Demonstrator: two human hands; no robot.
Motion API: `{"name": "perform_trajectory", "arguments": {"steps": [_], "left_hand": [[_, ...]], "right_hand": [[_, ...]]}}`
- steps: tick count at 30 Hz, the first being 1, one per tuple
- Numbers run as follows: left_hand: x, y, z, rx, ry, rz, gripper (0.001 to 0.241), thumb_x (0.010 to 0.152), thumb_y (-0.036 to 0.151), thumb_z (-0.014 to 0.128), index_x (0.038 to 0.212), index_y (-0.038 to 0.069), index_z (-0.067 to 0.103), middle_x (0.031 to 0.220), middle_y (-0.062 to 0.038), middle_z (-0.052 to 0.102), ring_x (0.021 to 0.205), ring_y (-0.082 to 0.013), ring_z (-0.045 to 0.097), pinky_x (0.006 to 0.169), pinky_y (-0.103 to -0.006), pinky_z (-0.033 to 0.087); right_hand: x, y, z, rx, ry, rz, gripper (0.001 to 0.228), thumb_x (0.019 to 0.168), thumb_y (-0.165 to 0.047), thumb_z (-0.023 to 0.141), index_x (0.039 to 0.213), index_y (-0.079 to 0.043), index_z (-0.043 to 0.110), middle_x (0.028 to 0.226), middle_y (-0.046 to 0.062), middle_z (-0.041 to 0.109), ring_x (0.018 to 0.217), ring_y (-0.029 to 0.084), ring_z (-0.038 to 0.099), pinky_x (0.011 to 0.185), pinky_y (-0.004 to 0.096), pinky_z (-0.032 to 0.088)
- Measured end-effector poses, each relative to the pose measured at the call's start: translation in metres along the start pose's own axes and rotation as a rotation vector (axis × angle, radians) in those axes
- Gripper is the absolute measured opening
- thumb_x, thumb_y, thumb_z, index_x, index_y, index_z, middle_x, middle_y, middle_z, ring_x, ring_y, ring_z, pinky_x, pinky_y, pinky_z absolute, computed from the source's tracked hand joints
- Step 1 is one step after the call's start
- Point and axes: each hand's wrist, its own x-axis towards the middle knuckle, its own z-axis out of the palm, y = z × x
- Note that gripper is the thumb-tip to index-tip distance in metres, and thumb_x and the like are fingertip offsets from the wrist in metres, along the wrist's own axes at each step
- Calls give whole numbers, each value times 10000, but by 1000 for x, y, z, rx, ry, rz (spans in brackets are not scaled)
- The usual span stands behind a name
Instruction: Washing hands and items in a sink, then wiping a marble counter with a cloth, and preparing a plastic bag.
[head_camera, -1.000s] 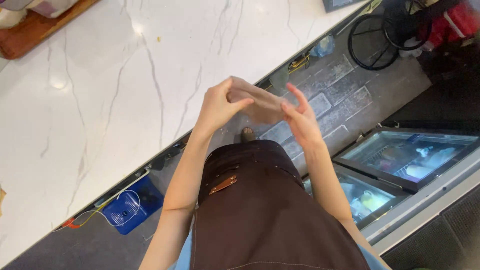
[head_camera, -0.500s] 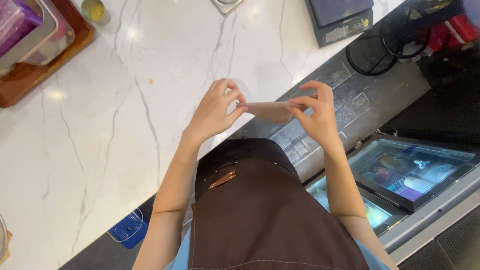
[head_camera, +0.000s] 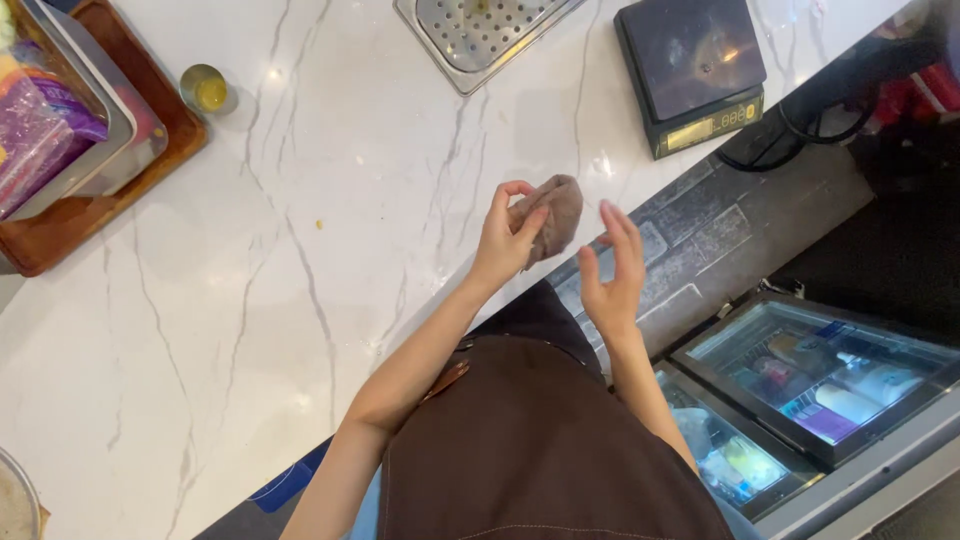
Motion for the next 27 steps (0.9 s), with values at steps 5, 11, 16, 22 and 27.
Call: {"name": "perform_trajectory", "arguments": {"steps": [5, 11, 16, 22, 27], "left_hand": [[56, -20, 36, -125, -49, -125, 410, 1060, 178, 599, 1421, 50, 454, 1281, -169, 600, 1132, -191, 575, 942, -378, 504], [38, 49, 12, 237, 268, 260, 447, 1100, 195, 527, 1524, 74, 452, 1665, -99, 390, 1548, -257, 373, 1240, -438, 359], [-49, 71, -54, 314, 499, 302, 376, 1125, 138, 506, 1479, 13, 499, 1506, -173, 578, 1382, -297, 603, 1179, -450, 481], [-160, 68, -76, 235, 769, 222, 402, 1117, 181, 505, 1474, -1, 472, 1212, -177, 708, 1054, -276, 755, 975, -386, 591], [-238, 46, -98, 296, 861, 266, 375, 1124, 215, 518, 1434, 3, 511, 1198, -169, 726, 1038, -278, 767, 954, -360, 567]], "right_hand": [[40, 43, -8, -406, -42, -302, 839, 945, -267, 716, 1603, 23, 284, 1650, 315, 176, 1539, 452, 182, 1225, 551, 248], [96, 162, -38, -869, -280, -282, 730, 1088, -312, 587, 1673, -47, 240, 1752, 246, 154, 1642, 453, 103, 1332, 593, 123], [115, 152, -22, -799, -451, -283, 744, 1092, -357, 495, 1653, 29, 193, 1735, 284, 135, 1625, 478, 122, 1329, 586, 134], [84, 132, 25, -883, -436, -276, 819, 1093, -424, 473, 1626, 110, 156, 1708, 309, 94, 1602, 478, 90, 1309, 595, 123], [9, 110, 126, -913, -519, -299, 823, 1101, -407, 462, 1621, 147, 146, 1707, 332, 58, 1599, 484, 54, 1311, 583, 103]]}}
